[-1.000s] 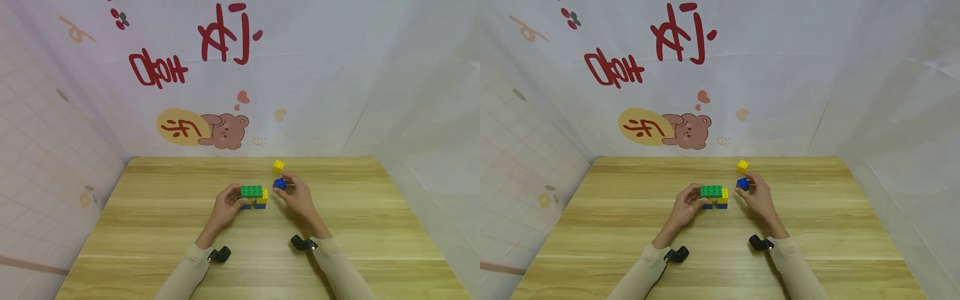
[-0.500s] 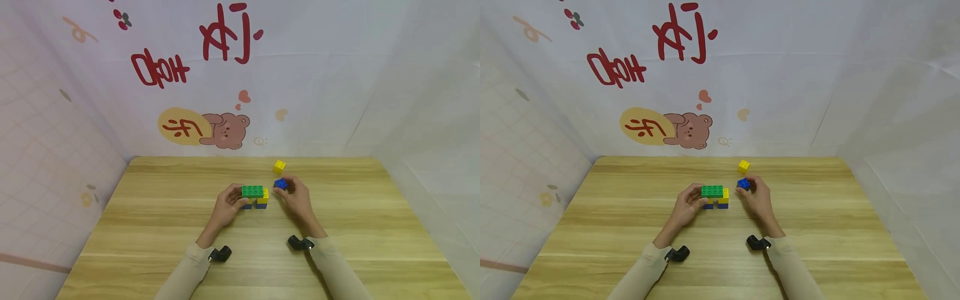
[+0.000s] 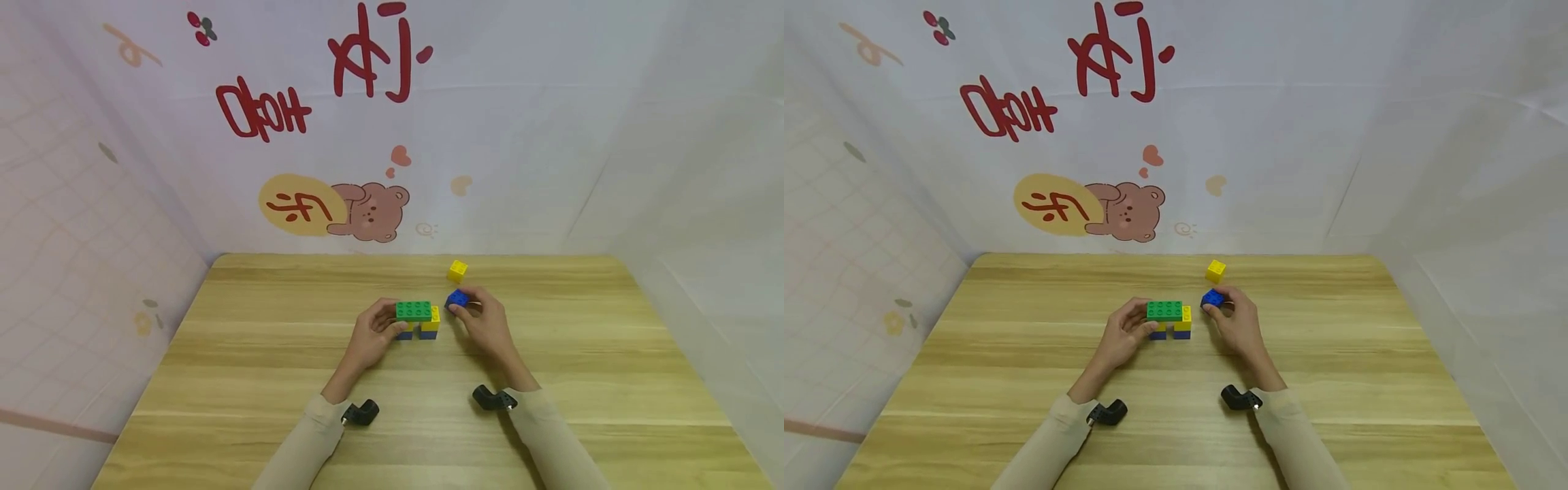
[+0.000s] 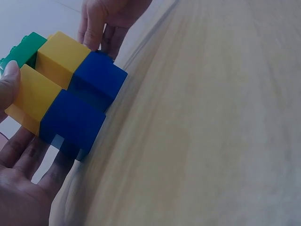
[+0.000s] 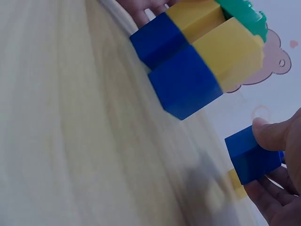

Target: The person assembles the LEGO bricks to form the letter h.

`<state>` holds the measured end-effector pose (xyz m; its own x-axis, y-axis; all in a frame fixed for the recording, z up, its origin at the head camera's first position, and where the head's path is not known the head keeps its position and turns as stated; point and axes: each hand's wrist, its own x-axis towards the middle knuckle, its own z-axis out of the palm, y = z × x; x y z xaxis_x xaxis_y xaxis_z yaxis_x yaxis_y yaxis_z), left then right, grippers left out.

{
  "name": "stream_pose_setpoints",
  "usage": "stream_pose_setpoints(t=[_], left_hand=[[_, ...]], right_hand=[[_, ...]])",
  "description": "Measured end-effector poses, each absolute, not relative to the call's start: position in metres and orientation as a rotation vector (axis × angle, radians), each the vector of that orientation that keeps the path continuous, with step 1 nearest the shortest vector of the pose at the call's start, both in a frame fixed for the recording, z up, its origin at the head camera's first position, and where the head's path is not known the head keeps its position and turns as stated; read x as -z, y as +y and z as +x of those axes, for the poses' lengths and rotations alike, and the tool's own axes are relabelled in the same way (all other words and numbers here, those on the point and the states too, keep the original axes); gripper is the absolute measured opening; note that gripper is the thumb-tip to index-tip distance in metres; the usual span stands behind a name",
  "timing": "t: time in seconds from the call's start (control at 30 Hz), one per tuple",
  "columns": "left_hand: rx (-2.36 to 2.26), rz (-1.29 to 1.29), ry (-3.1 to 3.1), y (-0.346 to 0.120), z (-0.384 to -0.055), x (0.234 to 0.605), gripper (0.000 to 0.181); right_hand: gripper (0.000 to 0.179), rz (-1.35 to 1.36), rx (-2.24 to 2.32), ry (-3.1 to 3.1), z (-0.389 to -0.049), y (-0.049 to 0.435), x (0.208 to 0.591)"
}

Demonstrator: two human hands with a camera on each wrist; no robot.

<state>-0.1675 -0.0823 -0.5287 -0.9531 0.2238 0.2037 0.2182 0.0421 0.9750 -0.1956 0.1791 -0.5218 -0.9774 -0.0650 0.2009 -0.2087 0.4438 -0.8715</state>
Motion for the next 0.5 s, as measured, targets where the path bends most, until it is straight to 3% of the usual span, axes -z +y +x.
stream_pose_setpoints(t=[0.5], left_hand=[[-2.113, 0.503, 2.266, -0.082, -0.169, 0.528, 0.035]], right_hand=[[0.038, 0.443, -1.546, -2.506, -0.189, 0.175, 0.497]])
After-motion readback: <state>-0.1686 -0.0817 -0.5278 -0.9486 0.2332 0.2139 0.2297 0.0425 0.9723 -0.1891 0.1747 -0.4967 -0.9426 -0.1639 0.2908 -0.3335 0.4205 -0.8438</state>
